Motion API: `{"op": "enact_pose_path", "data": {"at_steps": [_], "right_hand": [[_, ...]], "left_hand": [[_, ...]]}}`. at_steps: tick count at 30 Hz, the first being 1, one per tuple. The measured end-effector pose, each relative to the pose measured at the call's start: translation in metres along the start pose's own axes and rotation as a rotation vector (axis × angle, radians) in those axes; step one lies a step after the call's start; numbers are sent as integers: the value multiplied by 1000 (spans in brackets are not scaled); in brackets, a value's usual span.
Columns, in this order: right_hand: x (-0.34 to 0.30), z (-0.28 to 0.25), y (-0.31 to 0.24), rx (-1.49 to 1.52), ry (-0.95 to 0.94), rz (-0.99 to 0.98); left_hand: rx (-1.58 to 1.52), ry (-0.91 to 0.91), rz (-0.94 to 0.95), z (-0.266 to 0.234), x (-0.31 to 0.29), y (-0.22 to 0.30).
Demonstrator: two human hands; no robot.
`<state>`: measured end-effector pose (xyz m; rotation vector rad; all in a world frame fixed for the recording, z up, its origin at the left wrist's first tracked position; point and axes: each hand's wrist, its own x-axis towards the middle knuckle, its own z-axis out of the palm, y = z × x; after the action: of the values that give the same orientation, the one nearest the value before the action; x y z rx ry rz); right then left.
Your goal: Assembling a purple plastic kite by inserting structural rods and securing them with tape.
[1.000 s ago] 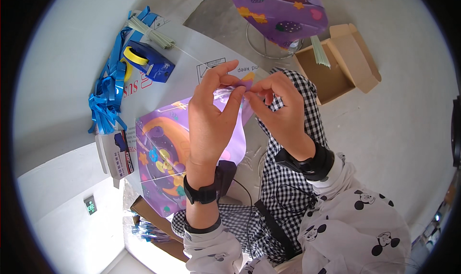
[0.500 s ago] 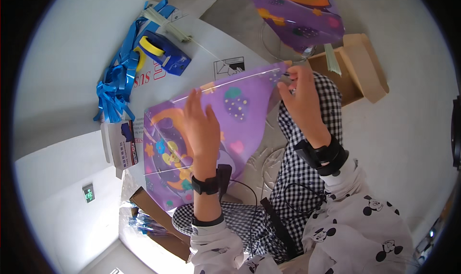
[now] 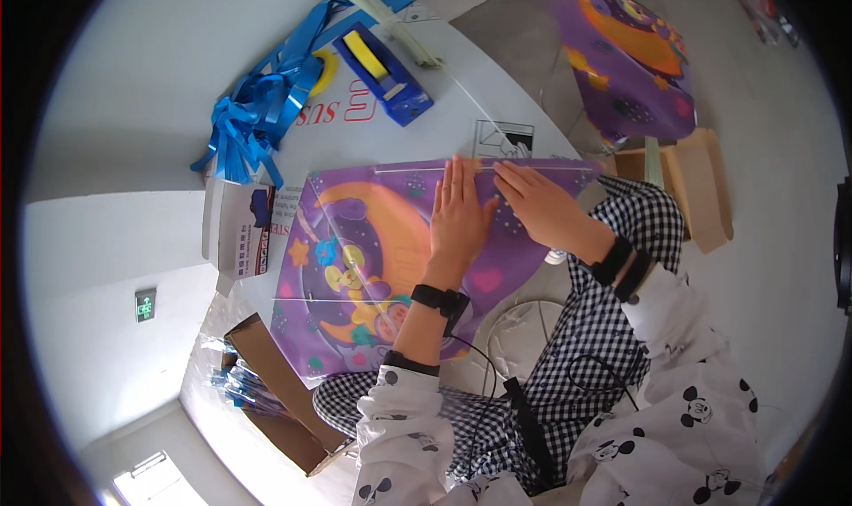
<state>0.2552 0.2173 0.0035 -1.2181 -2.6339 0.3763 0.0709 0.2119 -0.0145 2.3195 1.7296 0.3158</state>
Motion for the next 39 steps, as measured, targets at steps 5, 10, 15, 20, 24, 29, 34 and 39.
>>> {"op": "enact_pose_path", "data": {"at_steps": [5, 10, 15, 20, 24, 29, 34, 39], "right_hand": [[-3, -8, 6, 55, -34, -7], [-3, -8, 5, 52, -26, -2], [1, -12, 0, 83, -9, -4], [16, -9, -9, 97, 53, 26], [43, -3, -13, 143, 167, -57], [52, 18, -9, 122, 137, -44], [43, 8, -4, 90, 77, -22], [58, -7, -13, -79, 105, -72]], "left_hand": [[78, -38, 92, -19, -7, -35], [171, -83, 22, -28, -8, -81], [252, -34, -160, -41, -19, -134], [187, 107, -151, -23, -20, -107], [-87, 134, 31, -8, -7, -33], [-71, 152, 5, 8, -11, -26], [-69, 188, 26, 4, -15, -25], [-96, 246, 35, 3, -15, -26]]}}
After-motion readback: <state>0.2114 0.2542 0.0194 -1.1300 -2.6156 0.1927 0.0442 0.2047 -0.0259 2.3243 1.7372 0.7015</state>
